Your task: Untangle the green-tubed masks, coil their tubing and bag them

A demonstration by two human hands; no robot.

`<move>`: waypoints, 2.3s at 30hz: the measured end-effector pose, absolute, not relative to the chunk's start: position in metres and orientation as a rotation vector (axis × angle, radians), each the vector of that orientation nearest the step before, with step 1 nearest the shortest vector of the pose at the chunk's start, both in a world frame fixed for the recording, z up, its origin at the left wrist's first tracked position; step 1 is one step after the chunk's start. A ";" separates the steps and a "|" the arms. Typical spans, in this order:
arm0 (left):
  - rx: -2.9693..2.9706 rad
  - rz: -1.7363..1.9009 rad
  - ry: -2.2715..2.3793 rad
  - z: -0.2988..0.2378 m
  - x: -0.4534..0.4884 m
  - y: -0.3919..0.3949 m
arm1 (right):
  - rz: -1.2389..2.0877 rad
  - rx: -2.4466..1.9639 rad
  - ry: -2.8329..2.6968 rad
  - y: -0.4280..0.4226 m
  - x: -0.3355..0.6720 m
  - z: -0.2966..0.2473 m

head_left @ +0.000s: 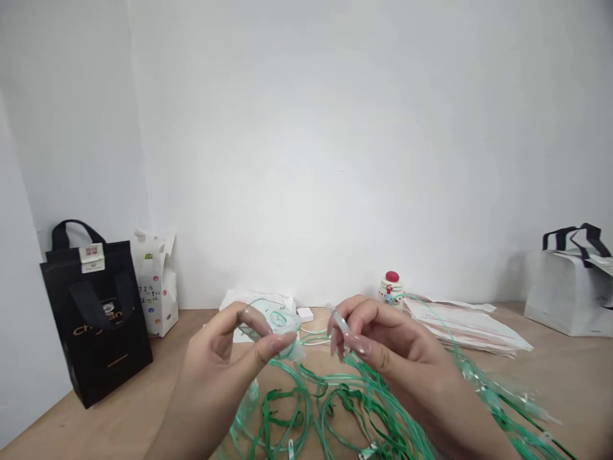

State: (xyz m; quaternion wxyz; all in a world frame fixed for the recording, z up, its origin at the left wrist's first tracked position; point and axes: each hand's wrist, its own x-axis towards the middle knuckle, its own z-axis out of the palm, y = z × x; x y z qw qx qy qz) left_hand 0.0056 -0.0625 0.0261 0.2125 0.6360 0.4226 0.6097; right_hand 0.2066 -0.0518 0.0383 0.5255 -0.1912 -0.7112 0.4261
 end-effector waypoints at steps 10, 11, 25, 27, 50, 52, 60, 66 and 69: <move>1.641 2.091 0.938 0.012 0.013 -0.074 | 1.467 -0.280 -1.619 -0.042 0.194 0.018; 1.553 2.136 0.879 0.011 0.017 -0.073 | 1.516 -0.234 -1.596 -0.042 0.191 0.017; 1.012 1.569 0.537 0.007 0.040 -0.061 | 1.130 -0.355 -1.522 -0.032 0.191 0.017; 0.987 1.582 0.559 0.009 0.039 -0.064 | 1.002 -0.389 -1.566 -0.036 0.194 0.020; 1.389 1.846 0.692 0.007 0.049 -0.078 | 0.696 -0.535 -1.794 -0.056 0.188 0.022; 1.382 1.877 0.693 0.007 0.052 -0.079 | 0.682 -0.527 -1.785 -0.056 0.188 0.021; 1.324 1.879 0.674 0.006 0.051 -0.081 | 0.613 -0.478 -1.772 -0.059 0.189 0.020; 1.373 1.946 0.664 0.003 0.053 -0.079 | 0.558 -0.517 -1.790 -0.064 0.189 0.020; 1.505 2.106 0.712 0.004 0.057 -0.081 | 0.487 -0.552 -1.795 -0.068 0.191 0.021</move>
